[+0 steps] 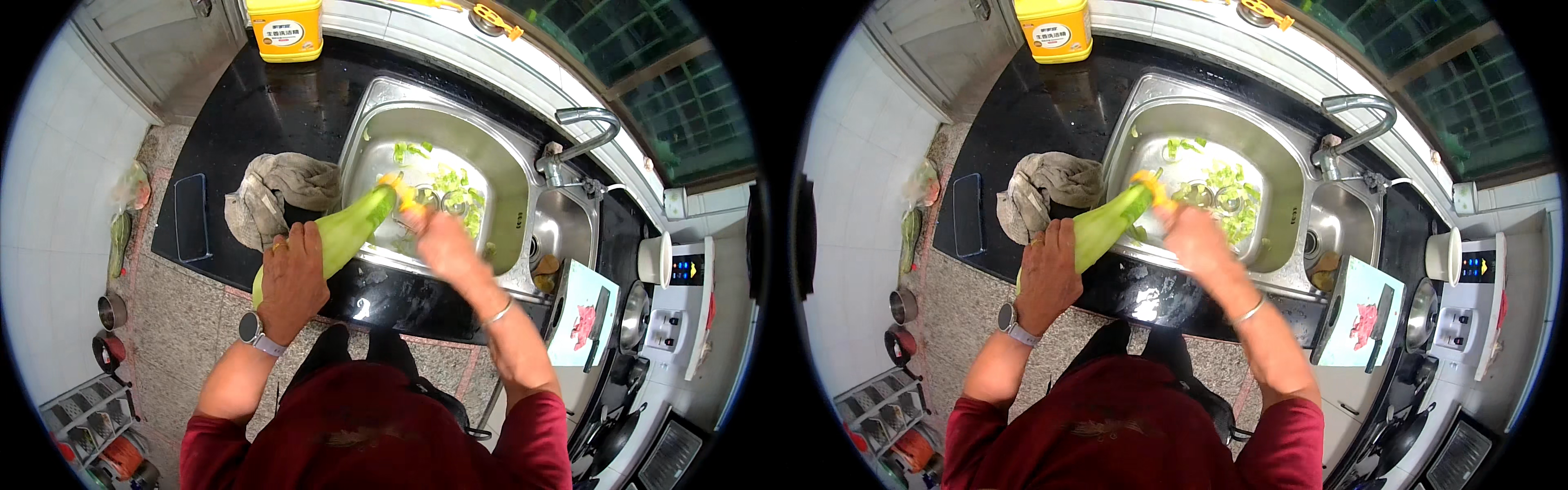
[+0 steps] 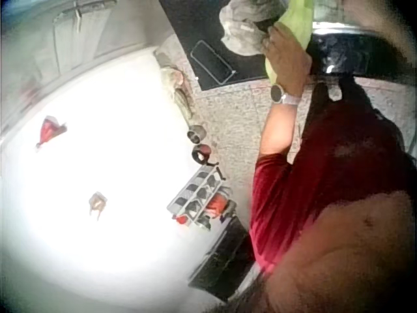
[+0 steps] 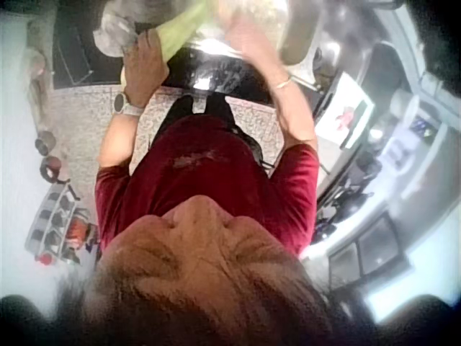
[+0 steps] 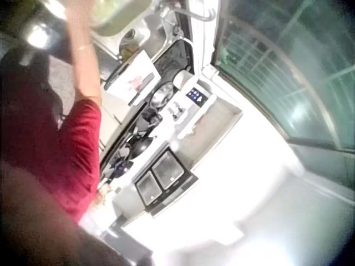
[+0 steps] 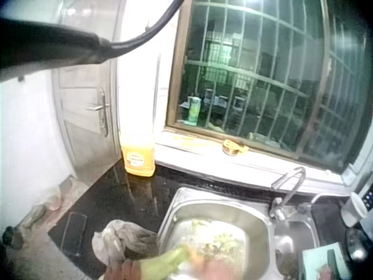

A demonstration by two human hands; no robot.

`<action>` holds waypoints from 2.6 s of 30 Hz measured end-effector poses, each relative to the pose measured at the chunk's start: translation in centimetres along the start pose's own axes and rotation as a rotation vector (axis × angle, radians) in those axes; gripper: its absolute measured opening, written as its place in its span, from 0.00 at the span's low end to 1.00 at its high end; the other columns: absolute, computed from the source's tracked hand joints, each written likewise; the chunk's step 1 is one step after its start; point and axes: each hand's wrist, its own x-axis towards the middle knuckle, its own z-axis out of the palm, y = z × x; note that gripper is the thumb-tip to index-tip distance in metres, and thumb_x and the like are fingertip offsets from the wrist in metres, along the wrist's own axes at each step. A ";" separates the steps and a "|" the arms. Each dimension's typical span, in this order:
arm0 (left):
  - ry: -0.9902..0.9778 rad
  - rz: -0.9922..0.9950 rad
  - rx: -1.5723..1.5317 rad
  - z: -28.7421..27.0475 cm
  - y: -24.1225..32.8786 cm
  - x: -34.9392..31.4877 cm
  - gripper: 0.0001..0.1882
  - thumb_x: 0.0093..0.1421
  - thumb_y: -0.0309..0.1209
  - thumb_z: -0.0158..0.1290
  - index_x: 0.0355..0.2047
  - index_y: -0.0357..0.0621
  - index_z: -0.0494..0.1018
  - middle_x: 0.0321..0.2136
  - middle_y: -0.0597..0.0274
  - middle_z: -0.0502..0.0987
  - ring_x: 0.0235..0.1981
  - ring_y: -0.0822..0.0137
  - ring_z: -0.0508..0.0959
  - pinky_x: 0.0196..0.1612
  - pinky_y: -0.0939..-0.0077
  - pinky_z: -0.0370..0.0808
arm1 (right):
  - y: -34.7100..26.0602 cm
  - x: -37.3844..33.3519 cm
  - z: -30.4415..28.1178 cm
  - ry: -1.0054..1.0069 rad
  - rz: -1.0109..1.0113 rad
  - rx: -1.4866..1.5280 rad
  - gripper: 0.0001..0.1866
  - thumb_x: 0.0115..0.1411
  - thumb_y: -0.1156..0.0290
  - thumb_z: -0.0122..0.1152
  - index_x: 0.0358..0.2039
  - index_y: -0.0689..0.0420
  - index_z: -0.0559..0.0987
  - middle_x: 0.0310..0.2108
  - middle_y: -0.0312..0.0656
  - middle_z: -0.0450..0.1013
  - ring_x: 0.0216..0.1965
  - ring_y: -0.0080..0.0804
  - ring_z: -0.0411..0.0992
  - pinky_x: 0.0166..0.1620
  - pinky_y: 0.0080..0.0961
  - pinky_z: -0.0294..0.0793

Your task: The person peels a gourd with a peeler over a sink, then handles sliced meat on a cutting board with a cleaver, places the meat in a wok, and pours oil from a bottle.

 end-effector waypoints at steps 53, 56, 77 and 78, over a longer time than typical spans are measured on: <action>-0.352 -0.104 -0.495 0.4 -5.2 3.1 0.27 0.47 0.30 0.55 0.50 0.36 0.71 0.39 0.38 0.79 0.43 0.40 0.79 0.47 0.52 0.74 | 1.6 4.8 2.5 -0.175 0.099 -0.029 0.32 0.71 0.47 0.43 0.36 0.67 0.81 0.32 0.61 0.78 0.38 0.57 0.78 0.45 0.50 0.75; -0.293 -0.091 -0.575 1.4 -7.4 3.7 0.25 0.48 0.31 0.54 0.48 0.37 0.72 0.38 0.38 0.80 0.42 0.40 0.79 0.46 0.51 0.75 | 0.5 6.3 2.9 0.029 -0.046 -0.109 0.32 0.71 0.46 0.42 0.39 0.66 0.80 0.34 0.63 0.78 0.41 0.58 0.77 0.47 0.51 0.74; -0.630 -0.310 -1.031 0.1 -8.8 3.7 0.32 0.45 0.23 0.63 0.53 0.32 0.71 0.40 0.51 0.81 0.42 0.62 0.80 0.49 0.71 0.74 | 3.0 3.4 6.0 -0.011 -0.191 0.183 0.29 0.71 0.48 0.44 0.43 0.68 0.76 0.31 0.67 0.75 0.39 0.65 0.75 0.47 0.49 0.73; -0.638 -0.316 -1.022 0.1 -8.7 3.8 0.31 0.45 0.23 0.63 0.53 0.32 0.71 0.40 0.51 0.81 0.42 0.62 0.80 0.49 0.71 0.74 | 1.8 2.8 5.6 -0.054 -0.204 -0.012 0.29 0.71 0.48 0.45 0.43 0.67 0.77 0.32 0.67 0.75 0.39 0.64 0.75 0.47 0.50 0.73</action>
